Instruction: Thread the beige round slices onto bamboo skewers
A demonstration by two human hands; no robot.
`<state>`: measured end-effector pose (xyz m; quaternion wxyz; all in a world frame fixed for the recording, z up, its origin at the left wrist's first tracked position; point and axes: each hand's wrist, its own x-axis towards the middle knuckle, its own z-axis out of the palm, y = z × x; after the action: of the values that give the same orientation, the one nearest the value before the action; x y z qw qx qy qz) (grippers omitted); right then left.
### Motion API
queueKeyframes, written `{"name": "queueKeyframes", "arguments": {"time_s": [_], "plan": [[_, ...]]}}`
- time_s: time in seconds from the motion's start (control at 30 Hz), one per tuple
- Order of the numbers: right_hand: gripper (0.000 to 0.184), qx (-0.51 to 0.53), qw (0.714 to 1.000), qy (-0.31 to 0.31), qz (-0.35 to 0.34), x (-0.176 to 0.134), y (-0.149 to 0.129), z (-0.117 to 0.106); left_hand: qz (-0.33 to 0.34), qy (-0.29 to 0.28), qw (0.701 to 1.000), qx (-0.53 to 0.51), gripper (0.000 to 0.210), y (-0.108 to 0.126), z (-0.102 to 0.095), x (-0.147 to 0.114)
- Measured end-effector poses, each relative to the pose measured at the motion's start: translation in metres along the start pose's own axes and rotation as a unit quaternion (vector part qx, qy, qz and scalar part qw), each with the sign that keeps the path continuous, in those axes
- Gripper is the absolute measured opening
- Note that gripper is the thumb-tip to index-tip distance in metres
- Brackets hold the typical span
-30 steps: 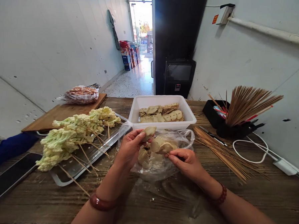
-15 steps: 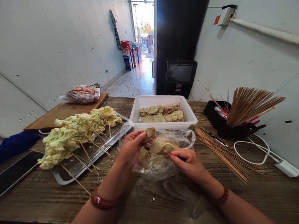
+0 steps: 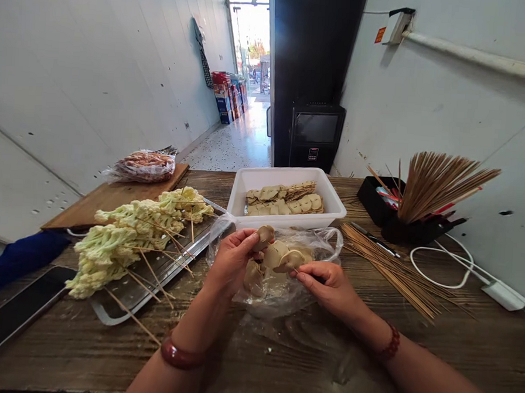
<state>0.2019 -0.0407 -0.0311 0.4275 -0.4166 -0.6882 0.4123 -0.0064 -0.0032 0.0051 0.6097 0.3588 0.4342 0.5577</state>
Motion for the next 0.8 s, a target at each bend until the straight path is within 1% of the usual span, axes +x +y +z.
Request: {"name": "queueKeyframes", "arguments": {"time_s": [0.2, 0.33, 0.5, 0.6, 0.73, 0.8], "plan": [[0.024, 0.03, 0.999, 0.006, 0.036, 0.0, -0.003, 0.004, 0.052, 0.025, 0.998, 0.037, 0.029, -0.003, 0.0, 0.001], [0.027, 0.045, 0.997, 0.009, 0.059, -0.002, -0.003, 0.007, 0.07, 0.033, 0.995, 0.064, 0.026, -0.006, 0.0, 0.002], [0.029, 0.047, 0.996, 0.013, 0.078, -0.003, -0.001, 0.01, 0.067, 0.013, 0.994, 0.084, 0.023, -0.008, -0.001, 0.002], [0.029, 0.054, 0.994, 0.005, 0.099, -0.003, 0.001, 0.011, 0.064, 0.007, 0.994, 0.09, 0.022, -0.008, -0.002, 0.002], [0.033, 0.093, 0.985, -0.004, 0.147, -0.002, 0.002, 0.011, 0.056, 0.003, 0.995, 0.079, 0.023, -0.008, -0.002, 0.002], [0.035, 0.125, 0.979, -0.009, 0.164, -0.001, 0.002, 0.011, 0.037, -0.006, 0.998, 0.05, 0.025, -0.007, -0.002, 0.002]]}}
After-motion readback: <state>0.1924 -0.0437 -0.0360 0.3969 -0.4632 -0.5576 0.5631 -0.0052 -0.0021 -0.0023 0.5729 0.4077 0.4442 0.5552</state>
